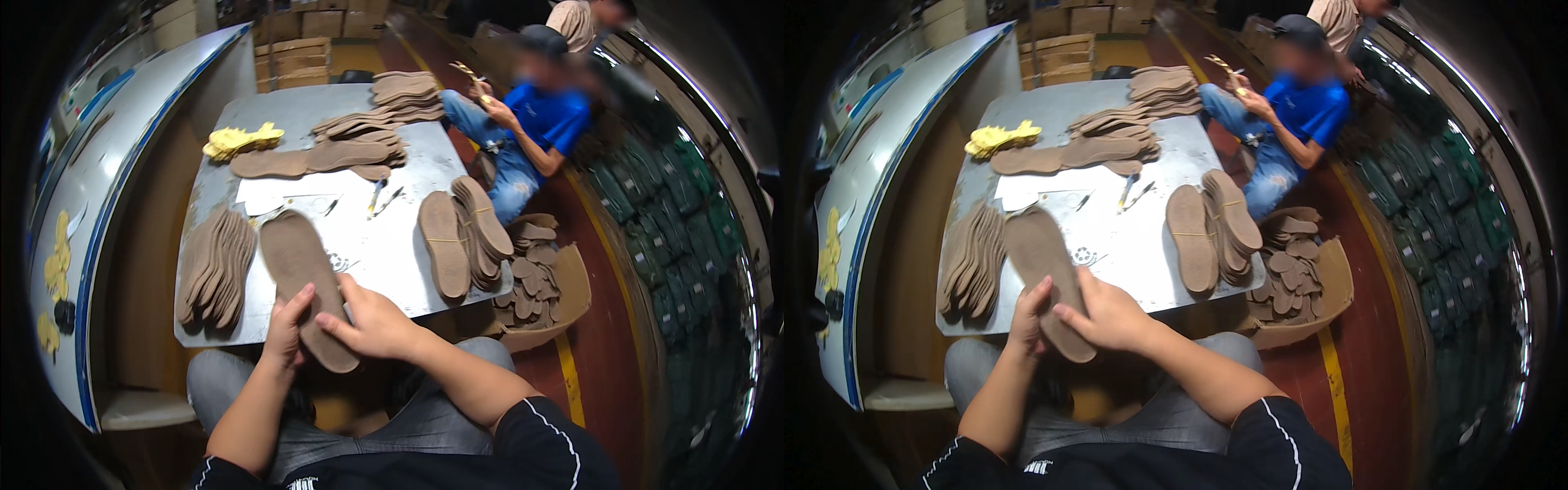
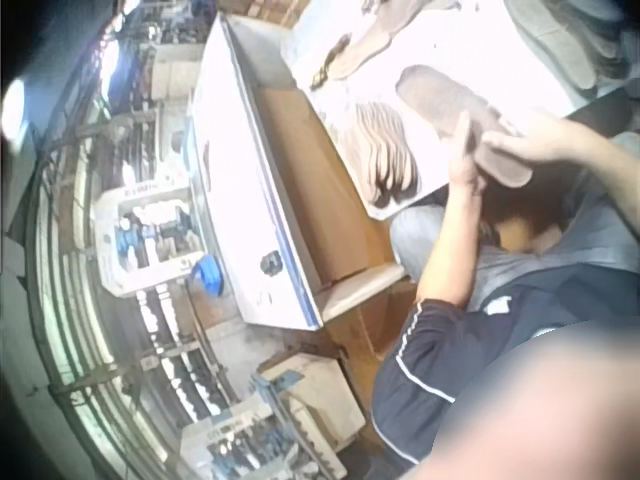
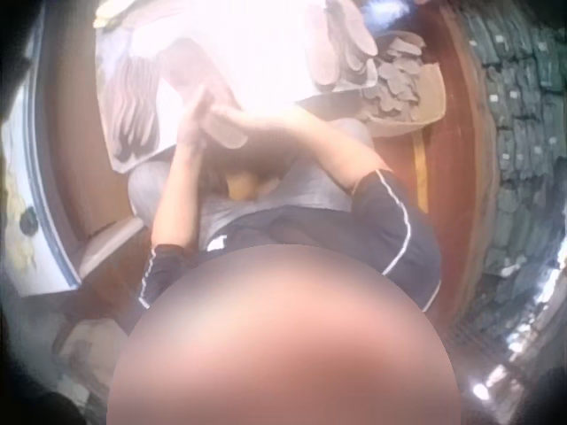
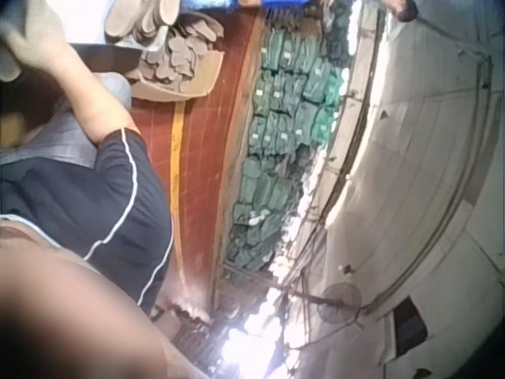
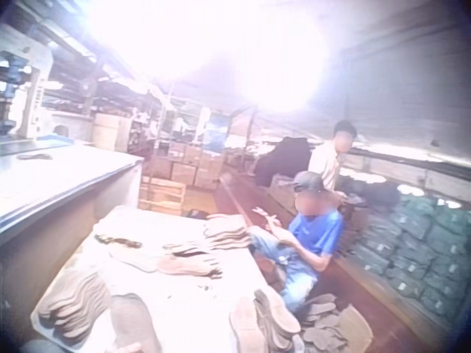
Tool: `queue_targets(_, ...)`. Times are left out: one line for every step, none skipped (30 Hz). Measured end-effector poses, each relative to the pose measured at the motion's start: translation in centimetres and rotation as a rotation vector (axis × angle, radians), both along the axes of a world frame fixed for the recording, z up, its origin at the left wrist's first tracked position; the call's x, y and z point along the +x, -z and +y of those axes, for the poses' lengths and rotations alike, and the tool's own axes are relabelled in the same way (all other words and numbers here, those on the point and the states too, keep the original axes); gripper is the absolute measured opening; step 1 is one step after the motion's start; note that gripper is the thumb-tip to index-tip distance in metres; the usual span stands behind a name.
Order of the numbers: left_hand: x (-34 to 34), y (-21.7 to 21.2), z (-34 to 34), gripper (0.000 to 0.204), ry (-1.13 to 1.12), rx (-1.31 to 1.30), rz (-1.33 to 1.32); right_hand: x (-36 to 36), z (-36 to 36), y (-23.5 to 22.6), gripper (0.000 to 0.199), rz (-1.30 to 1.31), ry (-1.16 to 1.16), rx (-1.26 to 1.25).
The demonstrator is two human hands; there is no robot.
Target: The person marks a shoe insole with a pen, then gathers and bundles multiple insoles with a rubber band. The person handles insoles and a pen, organizing them into stacks on the table.
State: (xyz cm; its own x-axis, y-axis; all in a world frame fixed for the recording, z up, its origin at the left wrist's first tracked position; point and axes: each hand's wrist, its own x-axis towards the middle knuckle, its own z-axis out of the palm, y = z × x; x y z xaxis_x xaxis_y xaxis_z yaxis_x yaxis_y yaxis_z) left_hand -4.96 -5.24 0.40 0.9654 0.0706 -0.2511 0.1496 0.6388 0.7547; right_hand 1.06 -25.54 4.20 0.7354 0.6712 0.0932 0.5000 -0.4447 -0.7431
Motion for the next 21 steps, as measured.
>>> queue_targets(0.2,-0.1,0.2,0.055,0.006,0.053,0.067,0.2,-0.2,-0.5,0.079,-0.068,0.012,0.039)
queue_targets(-0.2,-0.2,0.7,0.045,0.036,-0.015,0.003,0.5,-0.5,-1.0,0.078,-0.127,0.029,0.053)
queue_targets(0.0,-0.2,0.7,0.049,-0.048,0.012,0.025,0.7,-1.0,-1.7,0.077,-0.143,0.047,0.021)
queue_targets(-0.1,-0.4,1.2,0.048,-0.024,0.004,0.057,1.2,-1.5,-2.4,0.078,-0.160,0.159,0.053)
queue_targets(0.0,-0.5,1.4,0.048,-0.004,0.005,0.097,1.6,-2.4,-3.3,0.080,-0.179,0.207,0.131)
queue_targets(-0.1,-0.6,1.4,0.046,0.003,-0.001,0.105,1.7,-3.1,-4.1,0.082,-0.108,0.173,0.209)
queue_targets(-0.1,-0.6,1.2,0.046,0.031,0.028,0.068,1.8,-3.6,-4.8,0.084,-0.045,0.127,0.292)
queue_targets(-0.2,-0.5,0.8,0.046,0.032,0.074,0.047,1.4,-3.6,-5.3,0.086,0.084,-0.022,0.404)
queue_targets(-0.1,-0.6,0.8,0.045,0.028,0.134,0.038,0.8,-3.3,-5.6,0.088,0.213,-0.171,0.516)
queue_targets(-0.6,-0.3,-0.3,0.043,-0.007,0.159,-0.079,-0.1,-2.9,-5.5,0.091,0.331,-0.294,0.470)
queue_targets(-0.1,-0.4,-0.2,0.043,0.067,0.289,-0.071,-1.3,-2.2,-5.2,0.095,0.209,-0.331,0.423)
queue_targets(0.0,-0.4,-0.2,0.043,0.171,0.407,-0.112,-1.9,-1.3,-4.7,0.096,0.026,-0.285,0.372)
queue_targets(0.6,-0.5,-0.2,0.044,0.266,0.555,-0.090,-2.3,-0.6,-4.2,0.096,-0.137,-0.260,0.281)
queue_targets(-0.2,-0.3,-0.7,0.043,0.258,0.418,-0.054,-2.1,-0.7,-3.6,0.095,-0.121,-0.225,0.302)
queue_targets(-0.2,-0.4,-0.7,0.043,0.264,0.463,-0.038,-1.8,-0.9,-3.0,0.093,-0.074,-0.200,0.287)
queue_targets(-0.3,-0.5,-0.9,0.043,0.268,0.523,0.002,-1.6,-1.0,-2.4,0.092,-0.034,-0.156,0.276)
queue_targets(-0.2,-0.5,-1.1,0.043,0.270,0.556,0.009,-1.2,-1.3,-1.9,0.092,-0.029,-0.145,0.272)
queue_targets(-0.3,-0.5,-1.3,0.055,0.254,0.504,-0.023,-0.8,-1.4,-1.6,0.091,-0.029,-0.115,0.275)
queue_targets(-0.3,-0.6,-1.5,0.055,0.235,0.533,0.015,-0.5,-1.4,-1.3,0.091,-0.040,-0.094,0.303)
queue_targets(-0.3,-0.6,-1.6,0.056,0.230,0.544,0.020,-0.2,-1.5,-1.2,0.092,-0.021,-0.068,0.295)
queue_targets(-0.3,-0.6,-1.8,0.057,0.226,0.557,0.024,-0.2,-1.3,-1.0,0.093,-0.046,-0.089,0.259)
